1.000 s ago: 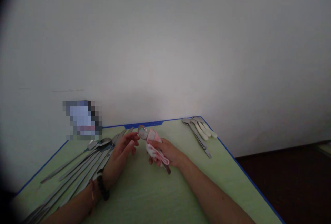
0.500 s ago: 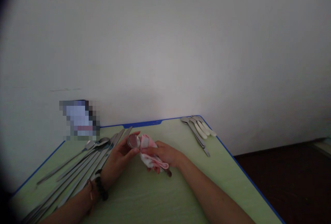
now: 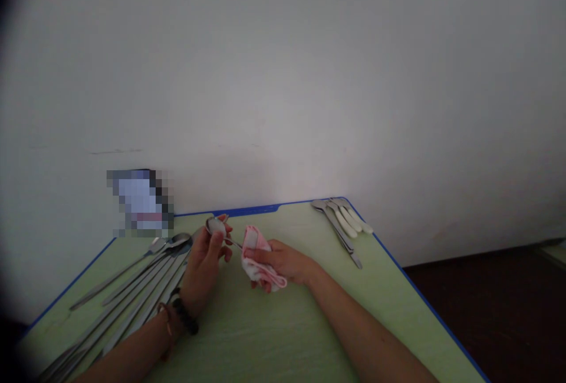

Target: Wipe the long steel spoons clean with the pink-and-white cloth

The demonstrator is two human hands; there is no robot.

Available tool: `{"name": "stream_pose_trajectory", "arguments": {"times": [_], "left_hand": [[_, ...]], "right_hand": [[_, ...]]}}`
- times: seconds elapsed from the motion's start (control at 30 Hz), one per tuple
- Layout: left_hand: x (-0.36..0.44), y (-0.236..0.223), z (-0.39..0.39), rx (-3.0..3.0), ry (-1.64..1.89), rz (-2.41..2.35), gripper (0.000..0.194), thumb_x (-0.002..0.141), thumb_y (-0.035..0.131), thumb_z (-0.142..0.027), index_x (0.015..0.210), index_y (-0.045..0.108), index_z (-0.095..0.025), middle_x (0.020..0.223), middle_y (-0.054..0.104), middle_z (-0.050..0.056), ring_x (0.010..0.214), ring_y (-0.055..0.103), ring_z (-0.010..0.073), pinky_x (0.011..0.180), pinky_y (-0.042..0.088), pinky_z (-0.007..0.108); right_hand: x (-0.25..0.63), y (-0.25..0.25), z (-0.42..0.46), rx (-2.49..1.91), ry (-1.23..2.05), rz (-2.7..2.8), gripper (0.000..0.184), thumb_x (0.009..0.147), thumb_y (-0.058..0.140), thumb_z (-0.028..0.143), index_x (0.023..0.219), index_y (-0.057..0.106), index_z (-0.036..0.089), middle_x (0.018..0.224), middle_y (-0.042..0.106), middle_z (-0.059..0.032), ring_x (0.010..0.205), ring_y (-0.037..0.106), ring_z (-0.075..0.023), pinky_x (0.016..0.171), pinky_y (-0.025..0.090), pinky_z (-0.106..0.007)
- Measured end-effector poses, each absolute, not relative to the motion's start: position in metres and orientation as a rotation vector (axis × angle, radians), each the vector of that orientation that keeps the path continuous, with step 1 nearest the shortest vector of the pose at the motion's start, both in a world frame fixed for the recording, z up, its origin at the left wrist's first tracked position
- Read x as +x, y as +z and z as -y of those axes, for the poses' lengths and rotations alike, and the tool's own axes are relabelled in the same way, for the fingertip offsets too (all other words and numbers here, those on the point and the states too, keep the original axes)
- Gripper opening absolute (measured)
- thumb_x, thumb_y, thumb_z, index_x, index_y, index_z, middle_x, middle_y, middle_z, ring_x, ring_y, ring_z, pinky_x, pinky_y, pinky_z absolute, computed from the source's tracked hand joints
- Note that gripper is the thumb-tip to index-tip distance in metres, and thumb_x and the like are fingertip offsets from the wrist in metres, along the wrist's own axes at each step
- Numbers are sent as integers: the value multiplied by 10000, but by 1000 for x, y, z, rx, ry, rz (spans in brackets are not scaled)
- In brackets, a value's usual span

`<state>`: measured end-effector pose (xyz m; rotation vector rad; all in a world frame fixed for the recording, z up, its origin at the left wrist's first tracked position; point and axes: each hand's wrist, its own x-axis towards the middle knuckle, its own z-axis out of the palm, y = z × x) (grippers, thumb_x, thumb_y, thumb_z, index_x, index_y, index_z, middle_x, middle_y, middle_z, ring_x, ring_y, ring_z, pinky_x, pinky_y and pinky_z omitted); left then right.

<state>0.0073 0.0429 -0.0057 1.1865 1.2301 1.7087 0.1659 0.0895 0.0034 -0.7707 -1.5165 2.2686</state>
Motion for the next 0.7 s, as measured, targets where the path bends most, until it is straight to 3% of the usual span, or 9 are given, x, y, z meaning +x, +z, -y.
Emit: {"name": "stream_pose_trajectory", "arguments": {"times": [0.17,0.43,0.7], "left_hand": [[8,-2,-41,980,1867,-1230,434,846,462,-500,1195,422,-246,928,488,23,637,475,93,412,395,142],[6,-4,-42,1009,1792,-1199,348,826,494,-495,1026,531,-213,881,499,6,643,482,93,415,391,150],[3,-4,-40,915,1810,-972,414,813,463,-552,1096,472,-249,936,505,20,663,510,115,412,406,167]], "right_hand": [[167,2,-89,-794,2274,1539,362,680,634,478,641,568,124,491,608,10,334,495,-56,317,344,-135],[169,1,-89,-804,2268,1430,357,632,678,468,658,555,134,469,576,28,352,500,-73,323,372,-153],[172,-6,-93,-787,2275,1352,339,624,689,441,673,550,136,476,549,39,388,520,-84,348,389,-169]]}}
